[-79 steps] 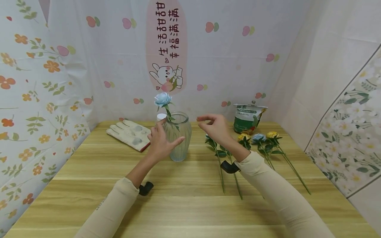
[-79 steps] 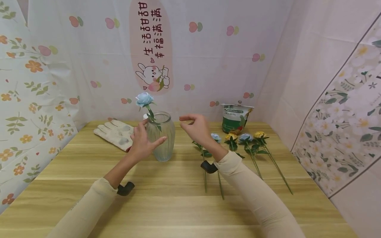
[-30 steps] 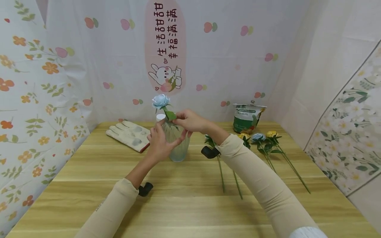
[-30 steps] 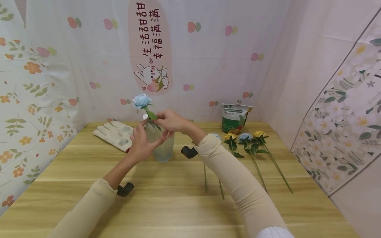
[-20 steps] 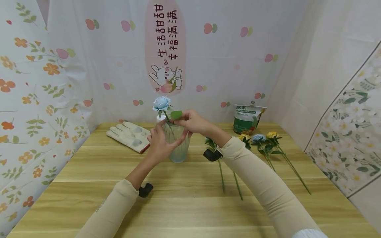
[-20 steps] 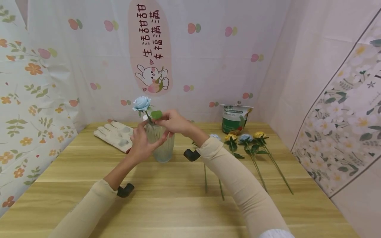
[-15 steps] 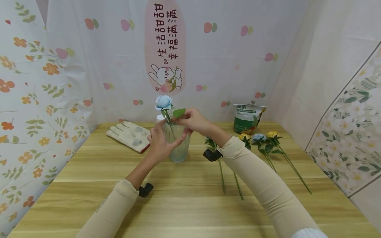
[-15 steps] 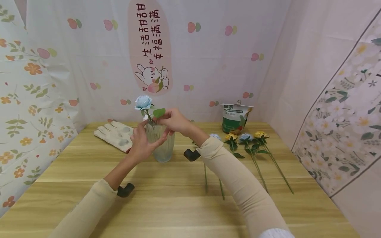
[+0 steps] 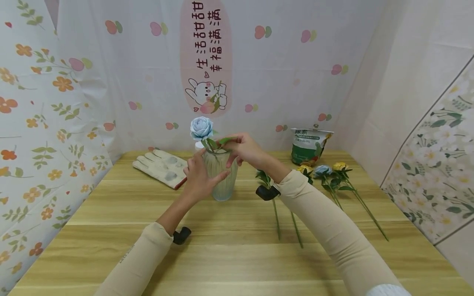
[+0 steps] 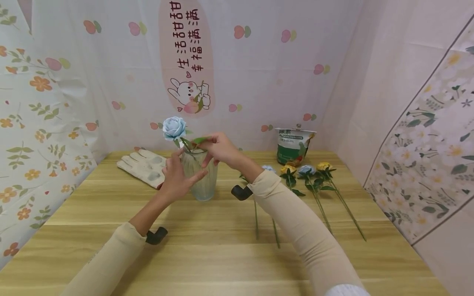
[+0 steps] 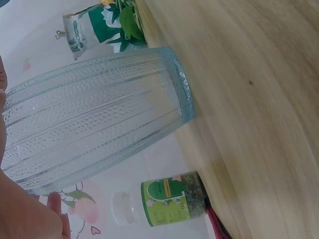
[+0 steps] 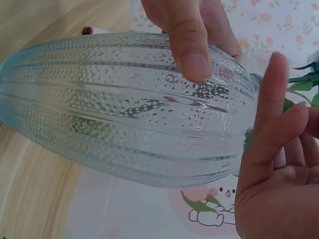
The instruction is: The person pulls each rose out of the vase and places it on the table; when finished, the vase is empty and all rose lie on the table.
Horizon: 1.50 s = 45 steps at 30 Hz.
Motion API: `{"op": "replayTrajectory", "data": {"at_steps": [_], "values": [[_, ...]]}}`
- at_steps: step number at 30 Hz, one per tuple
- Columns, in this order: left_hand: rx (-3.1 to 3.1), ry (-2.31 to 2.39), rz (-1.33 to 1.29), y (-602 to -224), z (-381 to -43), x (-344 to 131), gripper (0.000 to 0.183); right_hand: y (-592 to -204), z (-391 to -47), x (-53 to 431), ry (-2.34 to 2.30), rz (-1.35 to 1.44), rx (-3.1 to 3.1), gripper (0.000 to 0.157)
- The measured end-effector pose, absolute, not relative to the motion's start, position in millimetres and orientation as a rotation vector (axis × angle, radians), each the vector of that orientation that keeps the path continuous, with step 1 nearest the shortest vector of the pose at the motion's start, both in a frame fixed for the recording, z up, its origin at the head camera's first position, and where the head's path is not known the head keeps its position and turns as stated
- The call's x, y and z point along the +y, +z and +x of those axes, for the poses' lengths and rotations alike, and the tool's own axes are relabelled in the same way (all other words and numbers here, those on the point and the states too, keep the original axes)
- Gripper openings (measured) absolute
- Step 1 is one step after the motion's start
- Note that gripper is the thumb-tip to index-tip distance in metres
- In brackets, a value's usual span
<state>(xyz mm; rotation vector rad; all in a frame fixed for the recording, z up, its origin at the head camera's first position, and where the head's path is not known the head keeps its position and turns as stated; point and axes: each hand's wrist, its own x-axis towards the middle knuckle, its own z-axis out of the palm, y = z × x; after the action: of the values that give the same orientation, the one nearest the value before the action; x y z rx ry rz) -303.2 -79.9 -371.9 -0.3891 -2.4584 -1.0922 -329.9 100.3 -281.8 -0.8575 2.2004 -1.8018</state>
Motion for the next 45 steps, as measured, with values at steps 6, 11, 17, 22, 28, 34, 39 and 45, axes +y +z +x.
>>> {"op": "replayTrajectory", "data": {"at_steps": [6,11,17,22,28,34,39,45], "values": [[-2.468,-1.080,-0.370,-371.7,-303.3,-78.6,0.097,-284.0,-335.7,101.7,-1.786,-0.823,2.249,0.027],[-2.465,-1.070,-0.368,-372.2,-303.4,-78.6,0.097,-277.3,-339.1,103.7,-1.621,-0.836,2.286,0.033],[-2.454,-1.070,-0.383,-371.9,-301.9,-79.0,0.097,-270.9,-341.2,103.6,-1.510,-0.829,2.276,0.028],[-2.458,-1.066,-0.389,-371.4,-302.9,-79.2,0.098,-267.3,-343.2,103.6,-1.457,-0.842,2.273,0.022],[-2.462,-1.092,-0.389,-369.9,-302.5,-79.5,0.100,-263.7,-344.3,101.7,-1.375,-0.871,2.262,0.027],[-2.468,-1.101,-0.381,-368.6,-301.3,-78.6,0.100,-262.6,-342.5,101.6,-1.399,-0.841,2.241,0.030],[-2.479,-1.122,-0.383,-368.5,-300.9,-79.5,0.100,-262.0,-340.7,102.1,-1.499,-0.762,2.205,0.020],[-2.512,-1.007,-0.407,-370.7,-302.4,-80.1,0.089,-264.7,-338.1,103.2,-1.509,-0.819,2.309,0.028]]}}
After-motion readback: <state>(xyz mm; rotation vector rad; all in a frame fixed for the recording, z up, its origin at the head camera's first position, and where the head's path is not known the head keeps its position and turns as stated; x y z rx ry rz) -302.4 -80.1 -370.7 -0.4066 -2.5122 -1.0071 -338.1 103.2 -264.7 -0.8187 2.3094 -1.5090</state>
